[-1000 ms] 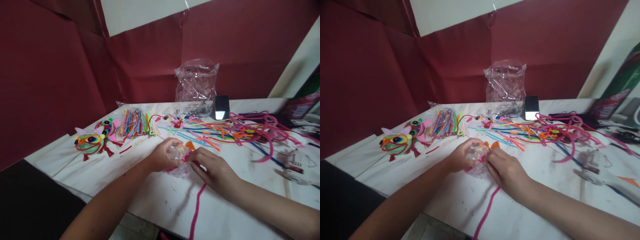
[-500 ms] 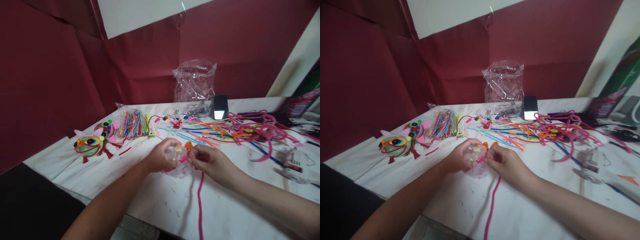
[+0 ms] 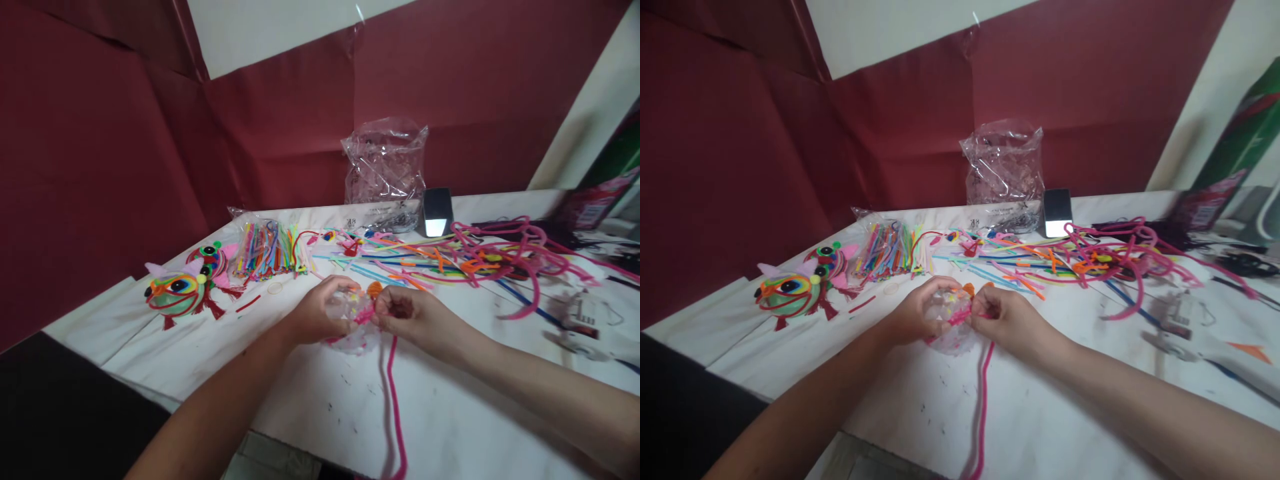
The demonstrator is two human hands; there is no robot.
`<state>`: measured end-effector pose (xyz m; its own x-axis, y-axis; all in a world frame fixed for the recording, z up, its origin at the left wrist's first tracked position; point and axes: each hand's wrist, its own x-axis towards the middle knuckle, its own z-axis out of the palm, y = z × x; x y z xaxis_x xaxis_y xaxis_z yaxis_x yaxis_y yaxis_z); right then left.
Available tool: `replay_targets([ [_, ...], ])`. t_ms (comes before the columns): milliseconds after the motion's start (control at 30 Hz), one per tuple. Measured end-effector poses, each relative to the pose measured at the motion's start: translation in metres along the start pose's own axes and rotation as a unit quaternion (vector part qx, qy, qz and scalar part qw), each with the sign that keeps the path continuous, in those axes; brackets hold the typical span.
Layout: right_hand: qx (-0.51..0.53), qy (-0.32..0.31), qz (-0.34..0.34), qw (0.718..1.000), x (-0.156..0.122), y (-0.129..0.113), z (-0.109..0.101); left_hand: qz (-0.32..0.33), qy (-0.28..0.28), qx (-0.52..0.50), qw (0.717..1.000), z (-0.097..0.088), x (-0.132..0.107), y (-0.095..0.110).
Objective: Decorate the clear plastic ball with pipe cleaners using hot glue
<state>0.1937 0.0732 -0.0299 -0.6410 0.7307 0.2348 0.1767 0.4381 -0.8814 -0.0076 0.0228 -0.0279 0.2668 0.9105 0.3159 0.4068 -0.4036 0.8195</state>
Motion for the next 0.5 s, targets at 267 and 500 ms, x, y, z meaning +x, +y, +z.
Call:
replay_targets([
  [267,-0.011,0.025,0.001,1.0,0.0009,-0.001,0.0044,0.015,0.004,0.03,0.999,0.0023,0.0006,0.003],
  [500,-0.016,0.035,0.004,0.999,0.003,0.0004,0.0054,0.031,0.005,0.055,0.998,0.0026,0.0006,0.0027],
])
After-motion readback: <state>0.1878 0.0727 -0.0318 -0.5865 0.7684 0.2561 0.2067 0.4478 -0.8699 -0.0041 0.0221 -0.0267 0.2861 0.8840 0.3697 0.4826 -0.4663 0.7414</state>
